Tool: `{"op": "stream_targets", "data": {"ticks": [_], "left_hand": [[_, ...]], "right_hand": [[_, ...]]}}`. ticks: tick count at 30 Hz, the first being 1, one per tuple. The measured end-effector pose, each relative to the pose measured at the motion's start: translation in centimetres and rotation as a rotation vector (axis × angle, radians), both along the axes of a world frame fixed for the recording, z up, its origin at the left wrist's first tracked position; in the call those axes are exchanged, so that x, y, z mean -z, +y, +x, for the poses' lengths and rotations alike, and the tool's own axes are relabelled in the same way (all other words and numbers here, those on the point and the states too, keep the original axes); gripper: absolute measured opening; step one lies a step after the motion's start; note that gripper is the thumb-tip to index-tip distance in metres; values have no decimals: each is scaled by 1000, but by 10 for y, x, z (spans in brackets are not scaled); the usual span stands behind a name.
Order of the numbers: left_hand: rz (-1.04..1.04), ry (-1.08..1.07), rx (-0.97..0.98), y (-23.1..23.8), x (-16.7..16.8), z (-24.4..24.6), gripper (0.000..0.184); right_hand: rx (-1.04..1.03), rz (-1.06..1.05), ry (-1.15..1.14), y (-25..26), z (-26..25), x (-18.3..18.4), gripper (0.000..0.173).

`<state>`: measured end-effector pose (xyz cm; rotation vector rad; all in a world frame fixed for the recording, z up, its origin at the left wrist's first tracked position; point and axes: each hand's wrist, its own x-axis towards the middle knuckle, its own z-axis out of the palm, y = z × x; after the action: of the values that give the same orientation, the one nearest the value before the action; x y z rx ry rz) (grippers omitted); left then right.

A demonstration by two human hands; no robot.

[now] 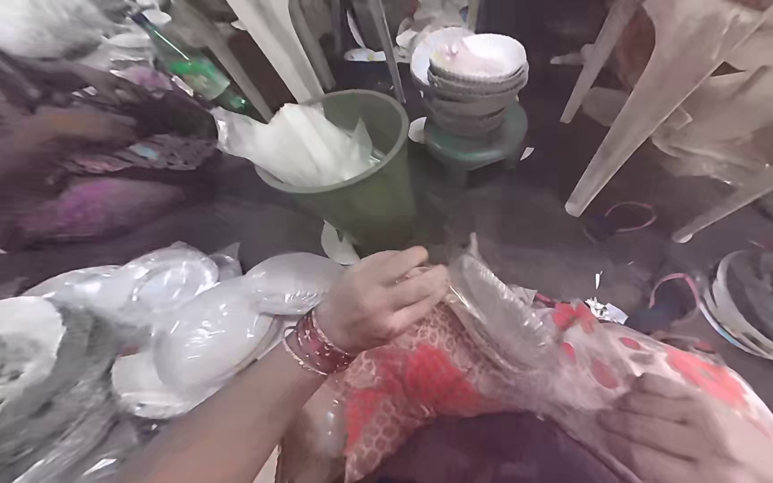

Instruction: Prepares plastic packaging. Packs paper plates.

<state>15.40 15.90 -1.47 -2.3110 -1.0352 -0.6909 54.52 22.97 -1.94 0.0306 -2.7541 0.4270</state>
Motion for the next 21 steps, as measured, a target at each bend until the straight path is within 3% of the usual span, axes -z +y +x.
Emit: {"op": "stream_targets", "data": {"ticks": [2,5,8,10,13,15,17,18,21], "left_hand": [[-54,-127,42,-1,-8,3,17],[-245,-534,150,-6,-21,11,16],[-559,-1007,160,-12,-34,20,14],[-688,-1129,-47,-12,-38,19,11],[-788,-862,-578,5,-54,23,13],[-1010,-1110,-631,32,-67,38,20],[-1183,-1578,-444,51,-77,70,21],[-1246,-1703,-308,53,-82,91,20],[-1235,-1807,248,28,-71,151,16]], "right_hand": [[140,-40,-22,0,1,-13,21],[438,-88,76,12,11,-13,25],[434,-54,136,24,21,-13,18],[415,-13,146,18,21,-21,16],[422,146,86,4,11,-31,18],[369,220,-17,-9,-7,-45,22],[279,261,-43,-23,-33,-58,23],[277,295,24,-28,-45,-61,23],[417,304,380,-22,-70,-62,15]]}}
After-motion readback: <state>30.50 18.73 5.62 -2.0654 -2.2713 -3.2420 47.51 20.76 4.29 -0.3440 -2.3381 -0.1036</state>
